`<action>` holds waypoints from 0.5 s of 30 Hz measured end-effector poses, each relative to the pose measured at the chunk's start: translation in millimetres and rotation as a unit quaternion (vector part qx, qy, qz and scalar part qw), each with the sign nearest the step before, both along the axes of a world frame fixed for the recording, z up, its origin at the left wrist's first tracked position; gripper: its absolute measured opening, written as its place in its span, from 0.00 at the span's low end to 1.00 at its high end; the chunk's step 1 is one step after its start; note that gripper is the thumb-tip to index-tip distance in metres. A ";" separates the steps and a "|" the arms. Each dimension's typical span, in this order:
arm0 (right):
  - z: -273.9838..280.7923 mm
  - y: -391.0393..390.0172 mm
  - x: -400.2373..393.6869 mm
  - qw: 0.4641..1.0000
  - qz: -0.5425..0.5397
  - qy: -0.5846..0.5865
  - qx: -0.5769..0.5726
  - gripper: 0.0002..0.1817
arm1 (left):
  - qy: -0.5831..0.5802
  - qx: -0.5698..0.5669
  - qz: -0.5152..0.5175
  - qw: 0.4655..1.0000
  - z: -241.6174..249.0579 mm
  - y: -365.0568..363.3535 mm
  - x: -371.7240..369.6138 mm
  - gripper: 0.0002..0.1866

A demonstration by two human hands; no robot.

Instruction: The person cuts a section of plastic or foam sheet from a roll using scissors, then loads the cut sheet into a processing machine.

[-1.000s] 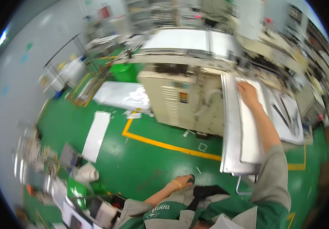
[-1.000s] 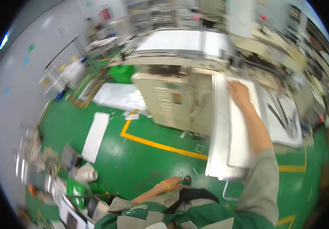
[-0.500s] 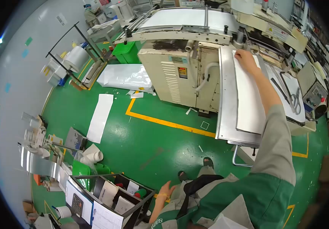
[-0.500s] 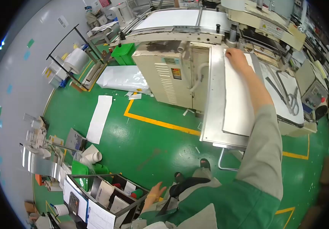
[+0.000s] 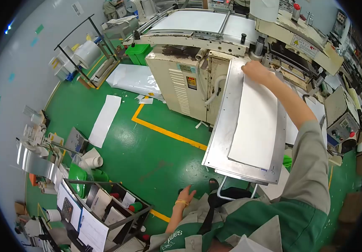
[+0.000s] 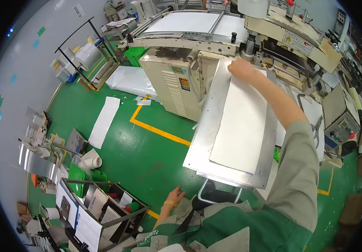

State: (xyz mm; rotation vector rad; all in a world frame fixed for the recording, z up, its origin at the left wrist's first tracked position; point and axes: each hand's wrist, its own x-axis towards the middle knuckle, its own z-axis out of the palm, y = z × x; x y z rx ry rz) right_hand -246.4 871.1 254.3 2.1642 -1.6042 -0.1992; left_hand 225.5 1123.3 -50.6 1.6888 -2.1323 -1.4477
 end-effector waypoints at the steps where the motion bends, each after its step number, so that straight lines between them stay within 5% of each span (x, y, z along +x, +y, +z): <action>1: -0.5 -0.6 -0.2 1.000 0.008 0.017 0.017 0.03 | 0.009 0.005 0.008 1.000 5.7 -2.9 -9.9 0.28; 9: 5.2 2.2 -21.0 0.970 0.011 -0.236 -0.048 0.04 | -0.064 0.005 0.032 0.997 0.2 23.8 -6.5 0.27; 15: -11.0 -2.4 -45.2 0.896 -0.054 -0.438 -0.046 0.06 | -0.087 0.003 0.040 0.995 -12.3 37.0 0.6 0.29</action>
